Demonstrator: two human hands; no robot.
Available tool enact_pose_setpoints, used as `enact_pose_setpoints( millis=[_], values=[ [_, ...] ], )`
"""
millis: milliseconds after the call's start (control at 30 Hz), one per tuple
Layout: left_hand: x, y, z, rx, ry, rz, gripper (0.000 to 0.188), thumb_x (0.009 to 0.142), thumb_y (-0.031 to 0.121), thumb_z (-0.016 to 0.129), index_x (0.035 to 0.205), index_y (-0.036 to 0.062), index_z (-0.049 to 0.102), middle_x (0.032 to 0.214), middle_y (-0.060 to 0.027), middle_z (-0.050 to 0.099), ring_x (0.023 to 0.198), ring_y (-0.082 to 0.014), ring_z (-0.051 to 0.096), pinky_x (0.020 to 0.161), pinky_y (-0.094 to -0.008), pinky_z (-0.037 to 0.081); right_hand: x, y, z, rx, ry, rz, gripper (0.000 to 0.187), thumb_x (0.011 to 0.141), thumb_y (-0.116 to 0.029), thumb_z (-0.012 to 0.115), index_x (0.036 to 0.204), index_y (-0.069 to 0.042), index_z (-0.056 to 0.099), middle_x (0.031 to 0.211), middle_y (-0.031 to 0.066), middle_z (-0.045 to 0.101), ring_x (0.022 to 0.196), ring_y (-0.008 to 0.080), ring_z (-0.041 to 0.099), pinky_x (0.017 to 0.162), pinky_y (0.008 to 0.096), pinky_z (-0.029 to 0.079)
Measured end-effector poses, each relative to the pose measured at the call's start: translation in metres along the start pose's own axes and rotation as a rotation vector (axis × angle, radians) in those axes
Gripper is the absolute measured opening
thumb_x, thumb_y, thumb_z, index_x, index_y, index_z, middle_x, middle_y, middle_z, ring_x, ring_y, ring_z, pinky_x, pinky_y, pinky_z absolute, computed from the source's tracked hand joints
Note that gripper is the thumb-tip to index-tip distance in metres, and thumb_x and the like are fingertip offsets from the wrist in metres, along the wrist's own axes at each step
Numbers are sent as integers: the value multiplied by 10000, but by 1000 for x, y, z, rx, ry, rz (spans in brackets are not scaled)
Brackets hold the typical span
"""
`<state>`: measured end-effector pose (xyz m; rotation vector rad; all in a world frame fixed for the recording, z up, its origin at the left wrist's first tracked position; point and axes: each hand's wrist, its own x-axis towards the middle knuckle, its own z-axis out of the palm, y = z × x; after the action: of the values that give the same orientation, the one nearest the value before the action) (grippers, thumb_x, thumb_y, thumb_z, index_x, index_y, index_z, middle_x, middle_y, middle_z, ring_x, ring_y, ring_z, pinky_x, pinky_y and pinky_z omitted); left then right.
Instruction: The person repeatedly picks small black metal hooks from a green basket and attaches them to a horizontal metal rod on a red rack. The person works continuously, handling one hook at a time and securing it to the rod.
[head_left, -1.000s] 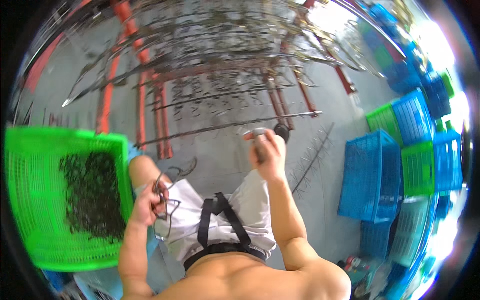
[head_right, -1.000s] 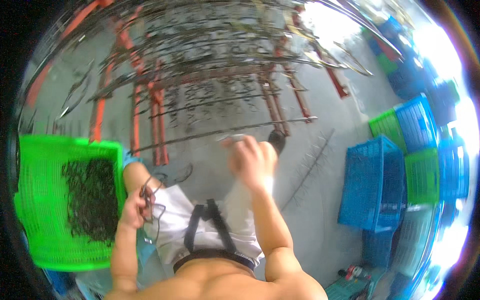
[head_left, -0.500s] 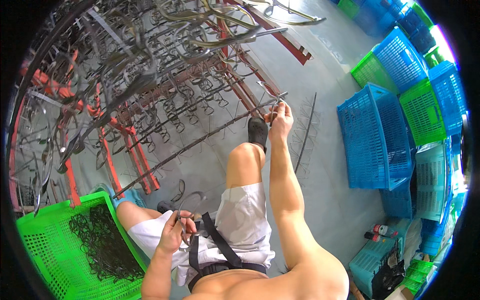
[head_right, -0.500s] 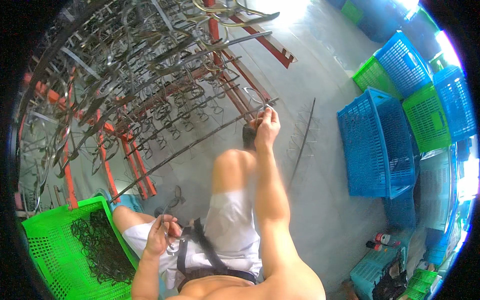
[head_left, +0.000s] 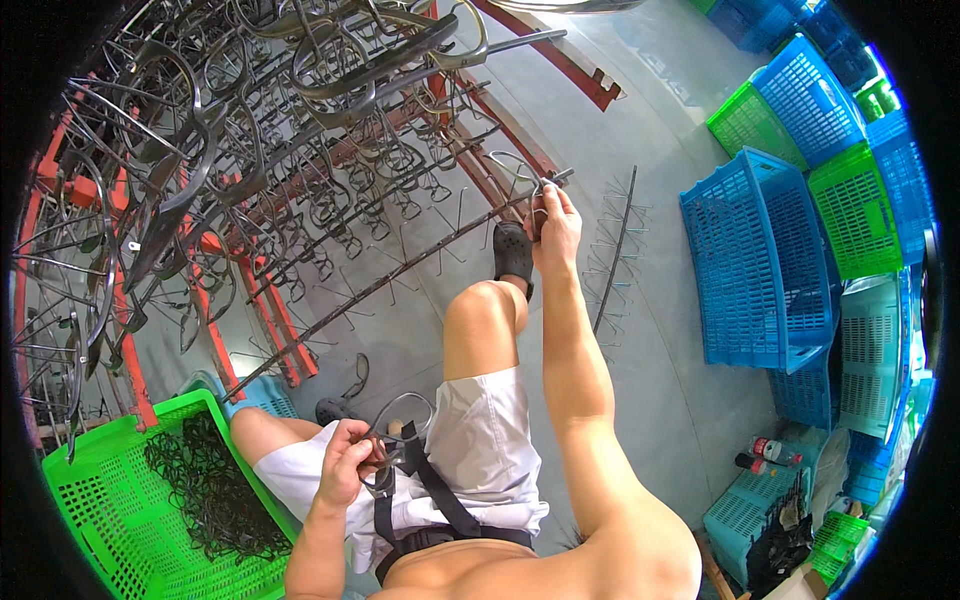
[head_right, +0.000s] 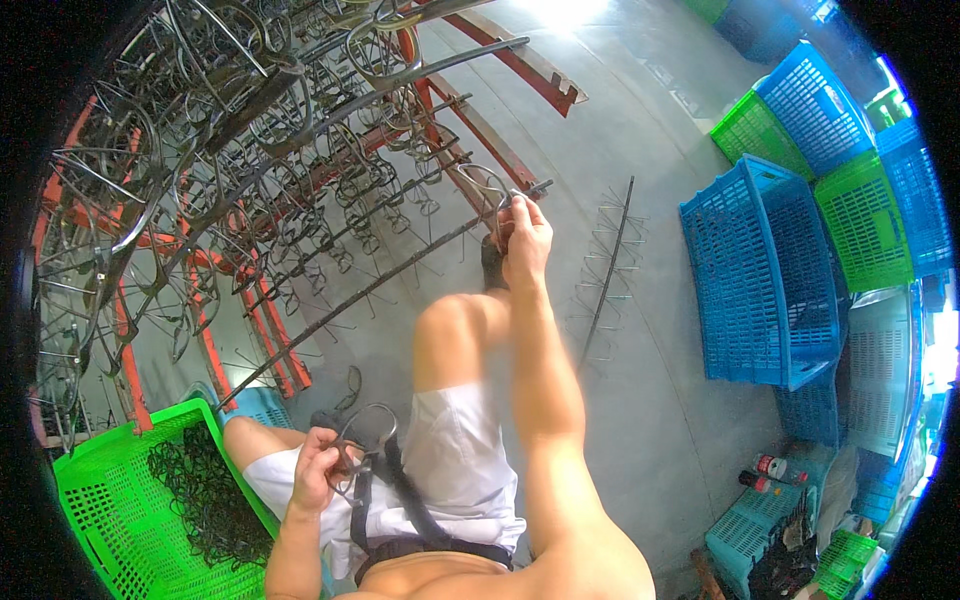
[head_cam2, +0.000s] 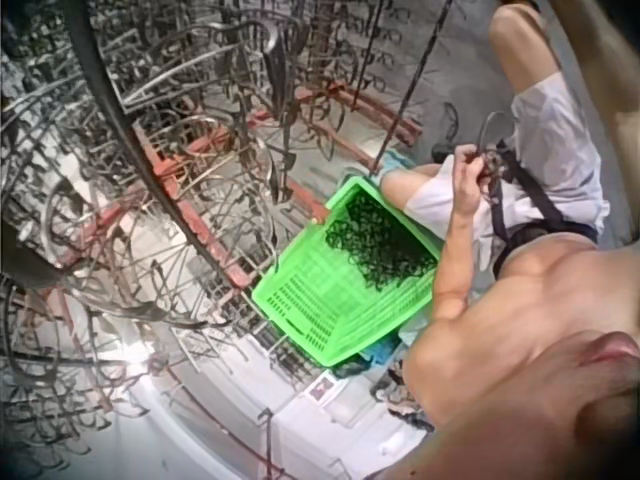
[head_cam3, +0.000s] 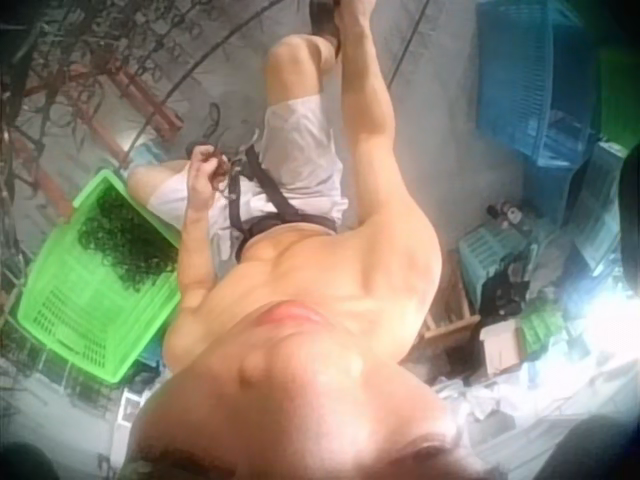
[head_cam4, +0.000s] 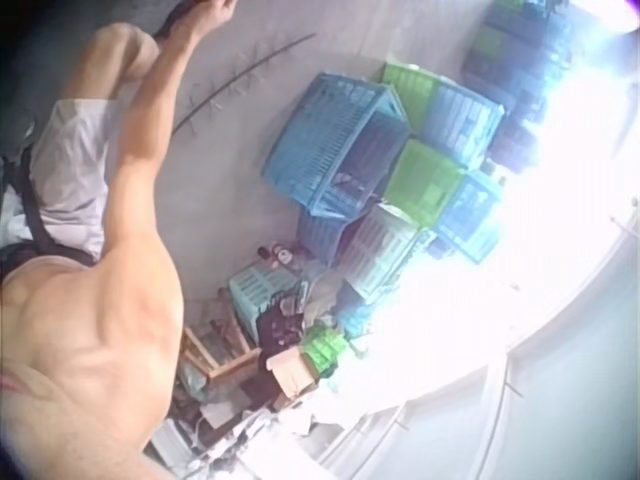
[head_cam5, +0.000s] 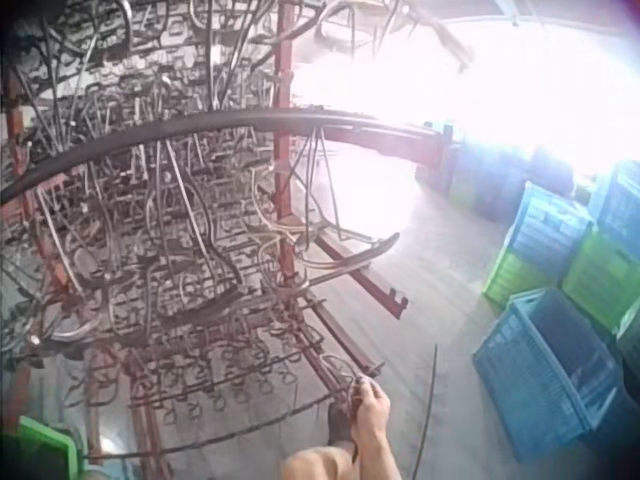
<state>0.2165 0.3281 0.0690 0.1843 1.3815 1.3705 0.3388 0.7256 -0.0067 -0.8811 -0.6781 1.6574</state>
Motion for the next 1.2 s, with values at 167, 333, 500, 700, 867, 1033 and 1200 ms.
enact_pose_setpoints(
  millis=[167, 333, 500, 700, 867, 1033, 1200],
  values=[
    [2, -11, -12, -32, -91, 83, 164, 909, 88, 479, 1068, 62, 511, 818, -43, 607, 631, -56, 505, 508, -172, 363, -5, 0, 2, -97, -99, -51, 137, 905, -158, 544, 942, -38, 599, 618, -32, 489, 468, 38, 393, 404, 187, 309],
    [3, -15, -21, -31, -85, 177, 213, 930, 101, 489, 1128, 47, 547, 845, -57, 621, 625, -61, 505, 504, -179, 354, -16, 7, 13, -134, -53, -96, 143, 893, -168, 570, 942, -40, 611, 562, -47, 452, 437, 26, 364, 377, 187, 263],
    [1, -20, -36, -72, -59, 185, 216, 926, 103, 503, 1126, 45, 562, 884, -61, 630, 648, -64, 519, 504, -178, 364, -11, 5, 20, -72, 53, -73, 126, 884, -171, 582, 921, -53, 610, 551, -51, 432, 403, 36, 338, 355, 194, 253],
    [-2, -19, -44, -108, -21, 200, 211, 919, 86, 509, 1116, 45, 571, 883, -58, 633, 635, -59, 512, 494, -172, 358, -2, 11, 18, -44, 64, -86, 106, 886, -159, 574, 891, -56, 598, 558, -51, 421, 399, 42, 323, 350, 205, 257],
    [0, -18, -47, -141, -38, 173, 200, 916, 83, 514, 1099, 37, 578, 845, -52, 627, 585, -50, 465, 488, -174, 348, 1, 6, 15, -164, -54, -77, 141, 890, -157, 561, 942, -33, 604, 574, -57, 424, 437, 32, 348, 380, 197, 273],
    [3, -15, -40, -149, -28, 162, 181, 908, 83, 528, 1067, 25, 592, 811, -36, 615, 578, -43, 445, 488, -172, 334, -13, 7, 20, -368, -66, -156, 240, 888, -185, 562, 1061, -29, 617, 615, -59, 478, 464, 23, 373, 414, 189, 318],
    [5, -15, -38, -161, -21, 149, 176, 902, 86, 541, 1058, 25, 596, 781, -18, 598, 590, -36, 441, 486, -168, 325, -25, 9, 29, -591, -32, -290, 206, 890, -176, 566, 996, -15, 639, 572, -52, 461, 448, 21, 369, 405, 200, 300]
  ],
)
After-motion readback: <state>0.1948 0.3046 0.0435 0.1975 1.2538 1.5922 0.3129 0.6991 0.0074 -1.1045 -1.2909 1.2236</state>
